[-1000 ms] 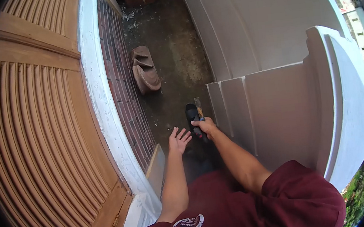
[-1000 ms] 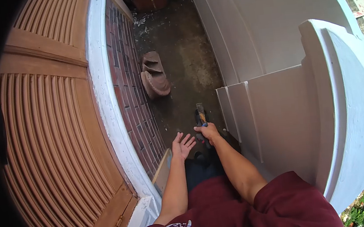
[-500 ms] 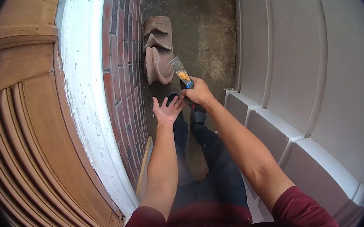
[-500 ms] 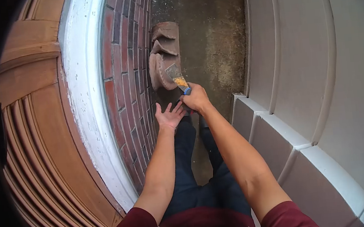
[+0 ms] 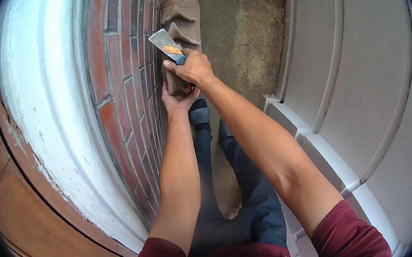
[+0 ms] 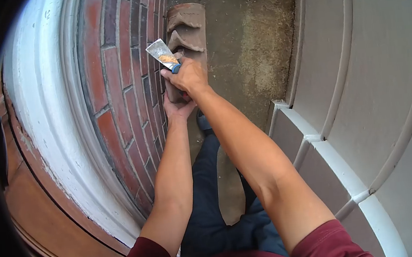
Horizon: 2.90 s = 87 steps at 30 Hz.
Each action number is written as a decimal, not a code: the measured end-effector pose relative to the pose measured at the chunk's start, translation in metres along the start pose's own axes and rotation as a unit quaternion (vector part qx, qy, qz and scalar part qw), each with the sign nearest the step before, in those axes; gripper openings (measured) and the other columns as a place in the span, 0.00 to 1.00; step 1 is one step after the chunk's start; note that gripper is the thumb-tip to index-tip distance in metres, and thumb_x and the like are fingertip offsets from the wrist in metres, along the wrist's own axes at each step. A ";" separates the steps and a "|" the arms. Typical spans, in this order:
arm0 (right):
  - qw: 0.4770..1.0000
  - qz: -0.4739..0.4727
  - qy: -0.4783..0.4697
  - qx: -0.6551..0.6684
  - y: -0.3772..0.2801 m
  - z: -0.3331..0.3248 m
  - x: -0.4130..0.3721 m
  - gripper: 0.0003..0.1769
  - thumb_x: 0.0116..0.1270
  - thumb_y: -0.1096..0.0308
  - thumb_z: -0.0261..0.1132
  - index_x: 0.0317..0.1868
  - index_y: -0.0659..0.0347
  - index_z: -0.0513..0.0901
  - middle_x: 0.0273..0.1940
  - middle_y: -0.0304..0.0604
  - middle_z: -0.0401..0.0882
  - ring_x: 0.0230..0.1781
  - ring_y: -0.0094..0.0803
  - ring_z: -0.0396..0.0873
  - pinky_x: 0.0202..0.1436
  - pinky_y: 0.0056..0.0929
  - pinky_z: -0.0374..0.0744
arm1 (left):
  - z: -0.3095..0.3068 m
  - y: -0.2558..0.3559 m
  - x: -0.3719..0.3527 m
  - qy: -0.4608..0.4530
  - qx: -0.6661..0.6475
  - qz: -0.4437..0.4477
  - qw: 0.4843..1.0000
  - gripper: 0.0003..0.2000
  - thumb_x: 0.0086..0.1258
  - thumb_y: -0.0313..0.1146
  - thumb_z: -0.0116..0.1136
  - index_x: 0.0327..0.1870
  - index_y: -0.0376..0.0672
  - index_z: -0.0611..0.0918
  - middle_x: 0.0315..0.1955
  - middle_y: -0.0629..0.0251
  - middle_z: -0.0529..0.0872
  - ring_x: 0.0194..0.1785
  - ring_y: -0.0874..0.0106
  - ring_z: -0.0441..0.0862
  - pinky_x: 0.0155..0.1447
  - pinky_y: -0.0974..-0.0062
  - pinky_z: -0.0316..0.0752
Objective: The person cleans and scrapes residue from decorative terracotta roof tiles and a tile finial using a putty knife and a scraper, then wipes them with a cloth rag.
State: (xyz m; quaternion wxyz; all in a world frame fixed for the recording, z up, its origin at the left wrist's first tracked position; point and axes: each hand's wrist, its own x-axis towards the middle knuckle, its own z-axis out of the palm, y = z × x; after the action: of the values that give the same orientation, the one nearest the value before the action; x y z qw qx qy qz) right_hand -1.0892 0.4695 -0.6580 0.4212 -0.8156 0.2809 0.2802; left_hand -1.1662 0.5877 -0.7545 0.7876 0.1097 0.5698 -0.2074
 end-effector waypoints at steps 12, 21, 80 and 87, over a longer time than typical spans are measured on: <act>0.994 0.017 0.019 -0.110 -0.023 0.009 -0.012 0.30 0.52 0.48 0.77 0.47 0.64 0.85 0.48 0.54 0.86 0.52 0.47 0.84 0.56 0.37 0.82 | 0.002 0.008 -0.001 -0.034 0.082 0.048 0.995 0.27 0.73 0.55 0.47 0.63 0.45 0.77 0.63 0.58 0.79 0.68 0.56 0.73 0.71 0.53 0.67; 0.996 0.027 0.022 -0.085 -0.025 0.010 -0.020 0.25 0.53 0.52 0.77 0.45 0.60 0.87 0.48 0.49 0.86 0.50 0.44 0.85 0.55 0.35 0.82 | -0.057 0.040 0.059 -0.324 -0.014 -0.099 0.941 0.24 0.75 0.51 0.48 0.60 0.42 0.79 0.60 0.57 0.81 0.64 0.57 0.76 0.70 0.57 0.69; 0.992 0.037 -0.008 -0.124 0.193 0.185 -0.356 0.31 0.53 0.44 0.75 0.46 0.64 0.85 0.45 0.57 0.86 0.48 0.52 0.85 0.52 0.43 0.82 | -0.376 -0.088 -0.198 0.061 -0.040 -0.003 0.997 0.25 0.72 0.56 0.45 0.62 0.51 0.78 0.62 0.60 0.79 0.65 0.58 0.76 0.68 0.52 0.70; 0.987 0.033 0.007 -0.157 0.218 0.219 -0.388 0.33 0.51 0.43 0.75 0.44 0.67 0.86 0.45 0.60 0.85 0.49 0.53 0.84 0.53 0.44 0.82 | -0.451 -0.085 -0.182 0.081 -0.089 -0.011 0.993 0.24 0.68 0.54 0.57 0.60 0.50 0.78 0.57 0.62 0.81 0.62 0.61 0.78 0.61 0.55 0.78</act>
State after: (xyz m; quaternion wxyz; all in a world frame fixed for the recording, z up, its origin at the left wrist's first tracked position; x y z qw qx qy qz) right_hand -1.5548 0.6346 -0.6116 0.2767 -0.8639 0.2628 0.3288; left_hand -1.6371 0.7336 -0.7244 0.7432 0.0492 0.6490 -0.1550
